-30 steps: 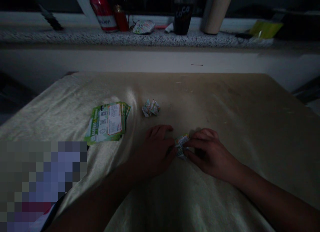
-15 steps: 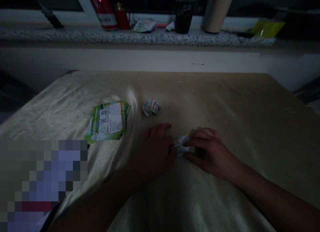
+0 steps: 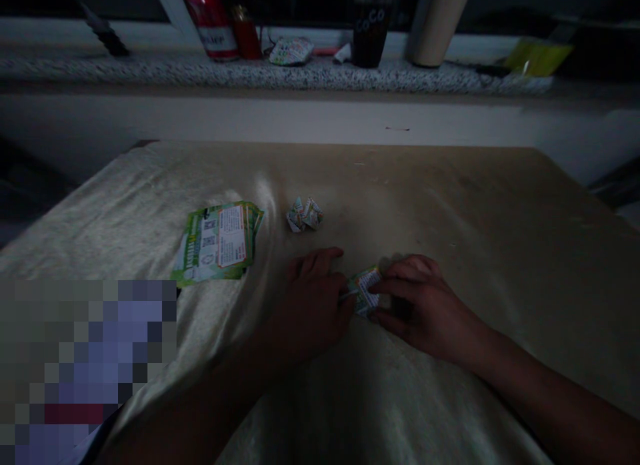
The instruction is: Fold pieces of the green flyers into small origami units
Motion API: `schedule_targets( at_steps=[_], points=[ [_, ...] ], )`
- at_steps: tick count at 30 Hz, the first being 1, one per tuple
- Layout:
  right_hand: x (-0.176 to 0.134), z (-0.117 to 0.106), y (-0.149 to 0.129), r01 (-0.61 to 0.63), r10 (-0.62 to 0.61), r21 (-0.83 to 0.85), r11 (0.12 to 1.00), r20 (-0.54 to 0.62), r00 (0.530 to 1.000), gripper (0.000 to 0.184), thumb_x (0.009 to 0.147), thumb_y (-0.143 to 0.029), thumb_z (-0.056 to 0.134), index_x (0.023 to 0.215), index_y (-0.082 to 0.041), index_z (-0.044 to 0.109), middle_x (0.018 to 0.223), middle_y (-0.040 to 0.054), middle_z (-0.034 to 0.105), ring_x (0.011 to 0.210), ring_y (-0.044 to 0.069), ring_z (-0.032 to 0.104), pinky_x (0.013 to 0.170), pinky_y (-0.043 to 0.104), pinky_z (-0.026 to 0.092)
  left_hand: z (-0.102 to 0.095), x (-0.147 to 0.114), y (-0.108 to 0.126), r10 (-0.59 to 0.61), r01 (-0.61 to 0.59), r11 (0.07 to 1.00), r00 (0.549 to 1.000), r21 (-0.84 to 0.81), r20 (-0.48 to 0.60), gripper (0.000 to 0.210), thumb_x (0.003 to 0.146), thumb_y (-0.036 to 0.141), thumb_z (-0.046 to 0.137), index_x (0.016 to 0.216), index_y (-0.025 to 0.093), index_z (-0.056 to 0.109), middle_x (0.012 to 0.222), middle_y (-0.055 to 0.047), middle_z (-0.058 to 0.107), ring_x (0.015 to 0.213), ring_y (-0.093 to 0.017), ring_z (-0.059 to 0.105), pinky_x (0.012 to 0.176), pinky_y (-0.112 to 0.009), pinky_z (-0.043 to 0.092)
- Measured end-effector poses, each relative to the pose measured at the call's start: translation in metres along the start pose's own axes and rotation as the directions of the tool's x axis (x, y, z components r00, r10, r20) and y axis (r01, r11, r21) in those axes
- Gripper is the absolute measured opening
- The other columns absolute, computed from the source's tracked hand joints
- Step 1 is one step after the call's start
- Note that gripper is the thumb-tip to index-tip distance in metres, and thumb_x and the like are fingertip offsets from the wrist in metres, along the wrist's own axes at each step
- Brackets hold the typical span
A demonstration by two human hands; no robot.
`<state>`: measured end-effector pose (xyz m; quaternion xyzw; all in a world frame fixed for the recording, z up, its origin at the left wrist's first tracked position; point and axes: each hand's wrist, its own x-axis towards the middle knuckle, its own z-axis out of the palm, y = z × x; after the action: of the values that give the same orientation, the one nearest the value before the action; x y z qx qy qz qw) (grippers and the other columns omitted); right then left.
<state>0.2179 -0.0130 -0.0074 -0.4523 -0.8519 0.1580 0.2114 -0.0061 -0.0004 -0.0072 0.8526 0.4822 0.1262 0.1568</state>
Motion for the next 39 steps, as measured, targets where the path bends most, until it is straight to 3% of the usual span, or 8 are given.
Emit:
schedule_targets(
  at_steps=[4, 8, 12, 23, 39],
  points=[
    [0.0017, -0.0007, -0.0005, 0.087, -0.087, -0.011, 0.996, -0.029, 0.996, 0.025, 0.085, -0.030, 0.074, 0.109, -0.026, 0.071, 0.108, 0.0055, 0.067, 0.107, 0.026, 0.059, 0.099, 0.048, 0.039, 0.0022, -0.0002, -0.0019, 0.019, -0.019, 1.000, 1.000, 0.000, -0.003, 0.015, 0.090, 0.030, 0.061, 0.086, 0.018, 0.070, 0.141, -0.014, 0.053, 0.138, -0.032, 0.042, 0.108, -0.057, 0.035],
    [0.0045, -0.0007, 0.0007, 0.144, -0.145, 0.041, 0.989, 0.022, 0.989, 0.031, 0.086, -0.028, 0.072, 0.116, -0.023, 0.067, 0.115, 0.0067, 0.067, 0.114, 0.025, 0.059, 0.109, 0.049, 0.035, 0.0009, 0.0013, -0.0009, -0.002, 0.002, 1.000, 1.000, -0.017, 0.001, 0.016, 0.089, 0.031, 0.062, 0.085, 0.018, 0.071, 0.142, -0.014, 0.053, 0.138, -0.032, 0.042, 0.108, -0.057, 0.035],
    [0.0060, -0.0018, 0.0010, 0.132, -0.137, 0.080, 0.988, 0.061, 0.989, 0.028, 0.088, -0.025, 0.069, 0.116, -0.022, 0.067, 0.113, 0.0064, 0.068, 0.111, 0.023, 0.062, 0.115, 0.050, 0.030, -0.0025, 0.0031, 0.0017, -0.033, 0.034, 0.999, 0.999, -0.031, 0.028, 0.018, 0.089, 0.031, 0.063, 0.083, 0.018, 0.072, 0.142, -0.015, 0.053, 0.138, -0.033, 0.042, 0.108, -0.057, 0.035],
    [0.0062, -0.0022, 0.0006, 0.093, -0.102, 0.093, 0.991, 0.096, 0.990, 0.032, 0.087, -0.026, 0.070, 0.118, -0.023, 0.066, 0.114, 0.0081, 0.067, 0.113, 0.026, 0.059, 0.106, 0.047, 0.040, -0.0009, 0.0024, 0.0001, -0.026, 0.026, 0.999, 1.000, -0.037, 0.006, 0.016, 0.088, 0.030, 0.063, 0.080, 0.019, 0.071, 0.143, -0.012, 0.053, 0.137, -0.032, 0.043, 0.108, -0.058, 0.036],
    [0.0054, -0.0009, -0.0002, 0.077, -0.087, 0.085, 0.993, 0.115, 0.990, 0.034, 0.086, -0.024, 0.069, 0.120, -0.023, 0.067, 0.117, 0.0088, 0.064, 0.116, 0.027, 0.057, 0.107, 0.048, 0.041, -0.0020, 0.0032, 0.0012, -0.047, 0.048, 0.998, 0.999, -0.033, 0.021, 0.020, 0.088, 0.032, 0.064, 0.079, 0.017, 0.073, 0.143, -0.014, 0.053, 0.137, -0.034, 0.043, 0.108, -0.057, 0.034]
  ],
)
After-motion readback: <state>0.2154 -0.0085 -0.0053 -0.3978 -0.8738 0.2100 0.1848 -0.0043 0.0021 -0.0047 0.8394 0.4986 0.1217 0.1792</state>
